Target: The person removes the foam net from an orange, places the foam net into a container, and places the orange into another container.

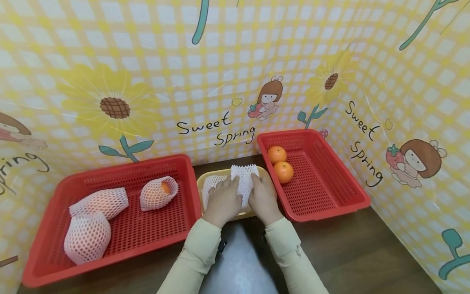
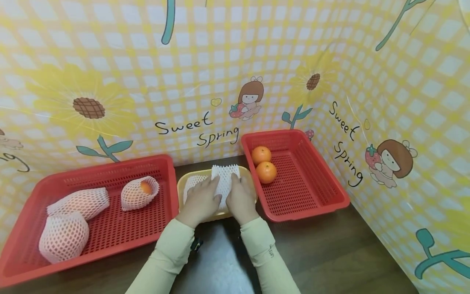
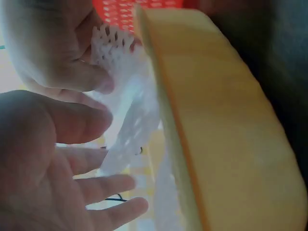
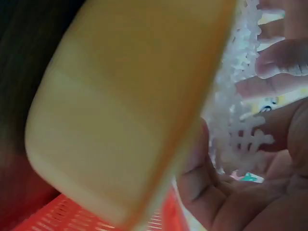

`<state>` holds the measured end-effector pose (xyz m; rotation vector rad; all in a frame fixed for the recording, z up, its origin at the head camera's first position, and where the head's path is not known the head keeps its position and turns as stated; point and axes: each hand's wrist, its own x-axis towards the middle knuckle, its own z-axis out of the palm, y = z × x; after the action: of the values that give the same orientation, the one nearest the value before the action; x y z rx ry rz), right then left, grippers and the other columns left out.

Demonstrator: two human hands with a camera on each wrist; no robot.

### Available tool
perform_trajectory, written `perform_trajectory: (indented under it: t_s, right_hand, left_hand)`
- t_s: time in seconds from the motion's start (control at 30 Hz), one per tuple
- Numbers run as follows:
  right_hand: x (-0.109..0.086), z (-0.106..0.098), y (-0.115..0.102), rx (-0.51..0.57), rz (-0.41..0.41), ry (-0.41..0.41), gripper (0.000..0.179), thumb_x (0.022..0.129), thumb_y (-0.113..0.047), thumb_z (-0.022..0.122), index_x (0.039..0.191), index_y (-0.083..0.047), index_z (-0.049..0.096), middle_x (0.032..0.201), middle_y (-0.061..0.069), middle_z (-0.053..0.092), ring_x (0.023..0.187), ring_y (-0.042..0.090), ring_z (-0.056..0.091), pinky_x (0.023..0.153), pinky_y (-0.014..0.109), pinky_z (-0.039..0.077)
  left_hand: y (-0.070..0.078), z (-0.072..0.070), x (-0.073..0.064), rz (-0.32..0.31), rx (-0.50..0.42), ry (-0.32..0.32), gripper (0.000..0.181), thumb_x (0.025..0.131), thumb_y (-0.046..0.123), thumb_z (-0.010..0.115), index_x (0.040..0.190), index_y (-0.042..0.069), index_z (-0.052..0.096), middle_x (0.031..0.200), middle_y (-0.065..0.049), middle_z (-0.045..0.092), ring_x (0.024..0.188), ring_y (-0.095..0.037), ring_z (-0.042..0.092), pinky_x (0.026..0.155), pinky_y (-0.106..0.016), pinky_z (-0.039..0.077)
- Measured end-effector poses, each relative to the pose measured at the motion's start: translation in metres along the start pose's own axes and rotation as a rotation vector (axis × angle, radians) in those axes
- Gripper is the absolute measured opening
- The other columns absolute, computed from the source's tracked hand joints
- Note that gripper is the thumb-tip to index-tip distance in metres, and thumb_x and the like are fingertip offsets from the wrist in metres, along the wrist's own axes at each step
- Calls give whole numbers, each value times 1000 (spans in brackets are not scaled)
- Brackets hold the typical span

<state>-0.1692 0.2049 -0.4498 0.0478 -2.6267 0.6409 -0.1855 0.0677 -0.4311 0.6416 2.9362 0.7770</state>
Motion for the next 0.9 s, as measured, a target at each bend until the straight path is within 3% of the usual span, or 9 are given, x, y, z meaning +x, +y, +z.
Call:
perform_trajectory:
  t_s: [0.07,0.2,0.5,0.77,0.9]
  right_hand:
    - [2,6,2,-49,34,-61,45,82,7,64,127,9,62,106,31,61,89,45,63,78,56,53]
    - [4,13,5,-84,94,-169,46,81,5,66,127,7,61,110,32,61,87,46,65,74,57,53]
    - [6,15,13,-130,103,-228,43,83,1,67,126,1,64,116,31,61,82,43,66,70,55,55]
    - [5,13,17,-194,58,-227,38,85,-1,67,122,-3,69,102,28,63,85,41,62,70,52,54]
    - [3,15,20,-260,52,-235,34,85,-2,68,119,-6,71,95,25,64,85,39,62,68,51,54]
  left_hand:
    - [-1,4,5,6,89,-22,52,100,22,59,148,6,50,149,-22,47,138,-45,38,107,-67,25]
    - [-2,11,13,-6,171,-59,46,100,21,57,144,8,55,149,-20,48,142,-45,31,109,-69,20]
    - [-2,20,15,-30,240,-81,47,95,18,62,141,9,59,151,-20,45,145,-46,25,110,-69,16]
    - [-5,29,14,-82,225,-97,46,95,24,65,137,7,61,157,-32,25,148,-47,12,112,-68,13]
    - [-7,32,14,-117,171,-145,49,96,25,63,141,7,57,156,-35,24,146,-50,18,108,-68,24]
